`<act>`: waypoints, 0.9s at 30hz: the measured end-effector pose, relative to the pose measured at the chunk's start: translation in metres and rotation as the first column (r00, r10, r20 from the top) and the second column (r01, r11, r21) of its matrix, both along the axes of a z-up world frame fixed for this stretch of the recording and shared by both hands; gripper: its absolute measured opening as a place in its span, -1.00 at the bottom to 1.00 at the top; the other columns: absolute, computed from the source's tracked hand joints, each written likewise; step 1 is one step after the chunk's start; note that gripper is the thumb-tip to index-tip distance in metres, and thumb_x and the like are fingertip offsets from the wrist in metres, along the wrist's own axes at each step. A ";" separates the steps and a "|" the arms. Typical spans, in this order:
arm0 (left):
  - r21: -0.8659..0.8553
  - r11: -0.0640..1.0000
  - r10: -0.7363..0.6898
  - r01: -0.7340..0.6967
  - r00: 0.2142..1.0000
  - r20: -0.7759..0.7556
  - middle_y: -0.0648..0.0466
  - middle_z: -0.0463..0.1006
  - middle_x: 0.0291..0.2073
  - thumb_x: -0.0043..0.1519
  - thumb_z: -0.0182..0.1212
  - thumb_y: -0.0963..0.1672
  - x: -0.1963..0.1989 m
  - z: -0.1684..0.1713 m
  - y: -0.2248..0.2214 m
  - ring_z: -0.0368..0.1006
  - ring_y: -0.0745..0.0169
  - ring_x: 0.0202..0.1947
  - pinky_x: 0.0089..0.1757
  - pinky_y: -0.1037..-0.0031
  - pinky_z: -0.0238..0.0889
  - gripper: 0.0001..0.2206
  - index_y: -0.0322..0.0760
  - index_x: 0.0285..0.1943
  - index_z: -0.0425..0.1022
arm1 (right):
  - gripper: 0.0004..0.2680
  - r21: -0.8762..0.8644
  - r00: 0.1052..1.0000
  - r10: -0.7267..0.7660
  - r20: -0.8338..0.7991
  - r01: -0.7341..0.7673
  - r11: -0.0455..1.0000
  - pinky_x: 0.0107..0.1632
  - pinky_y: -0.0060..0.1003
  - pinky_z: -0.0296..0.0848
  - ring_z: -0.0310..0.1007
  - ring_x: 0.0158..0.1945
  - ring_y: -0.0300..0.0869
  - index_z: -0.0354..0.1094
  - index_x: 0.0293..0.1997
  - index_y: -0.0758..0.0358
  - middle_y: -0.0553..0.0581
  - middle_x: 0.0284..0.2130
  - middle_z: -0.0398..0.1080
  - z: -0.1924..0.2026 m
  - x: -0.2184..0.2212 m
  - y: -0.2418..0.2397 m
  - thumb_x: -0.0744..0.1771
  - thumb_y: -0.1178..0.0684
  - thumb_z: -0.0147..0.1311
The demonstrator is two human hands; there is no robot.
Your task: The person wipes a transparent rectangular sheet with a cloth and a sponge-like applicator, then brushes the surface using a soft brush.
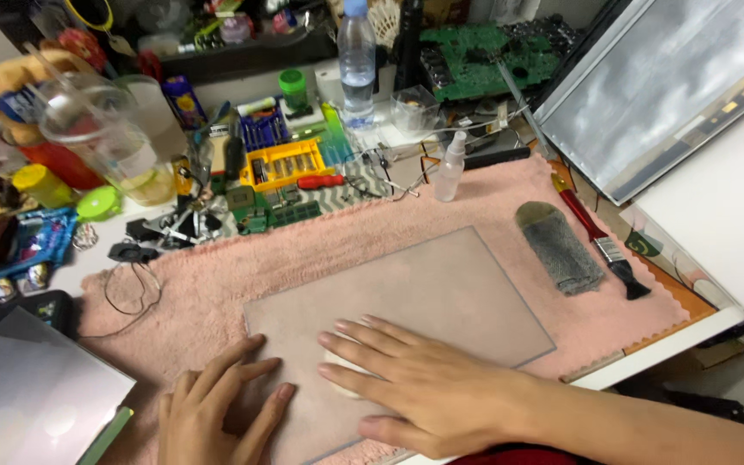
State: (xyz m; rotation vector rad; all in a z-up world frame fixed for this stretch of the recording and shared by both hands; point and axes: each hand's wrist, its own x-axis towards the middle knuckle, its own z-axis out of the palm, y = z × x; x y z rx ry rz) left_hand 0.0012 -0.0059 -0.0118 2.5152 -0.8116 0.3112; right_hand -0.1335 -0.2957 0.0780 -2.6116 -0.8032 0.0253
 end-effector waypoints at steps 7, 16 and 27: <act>-0.042 0.998 -0.046 0.044 0.998 -0.049 0.64 0.67 0.40 0.14 0.50 0.19 -0.009 0.020 -0.002 0.62 0.17 -0.06 -0.03 0.13 0.35 -0.67 0.44 0.07 0.80 | -0.43 -0.098 0.988 -0.040 -0.150 0.025 0.995 0.68 0.10 -0.54 -0.53 0.81 0.19 -0.23 0.81 0.30 0.41 0.78 -0.37 -0.001 0.013 -0.027 0.58 -0.27 -0.36; -0.049 0.998 -0.044 0.046 0.999 0.029 0.66 0.68 0.38 0.09 0.53 0.22 0.000 0.004 -0.001 0.68 0.17 -0.09 -0.04 0.14 0.44 -0.66 0.51 0.06 0.79 | -0.50 -0.084 0.986 0.155 0.058 -0.150 0.985 0.71 0.28 -0.22 -0.13 0.77 0.41 -0.02 0.76 0.31 0.55 0.73 -0.05 -0.030 -0.015 -0.009 0.57 -0.16 -0.21; 0.014 0.999 -0.044 0.045 0.996 -0.079 0.65 0.67 0.38 0.15 0.45 0.23 -0.003 0.011 -0.004 0.67 0.22 0.03 -0.04 0.09 0.36 -0.64 0.59 0.15 0.77 | -0.41 -0.081 0.995 0.051 -0.085 -0.058 0.995 0.69 0.26 -0.50 -0.50 0.79 0.40 -0.13 0.80 0.19 0.60 0.75 -0.39 -0.006 0.002 0.000 0.54 -0.35 -0.38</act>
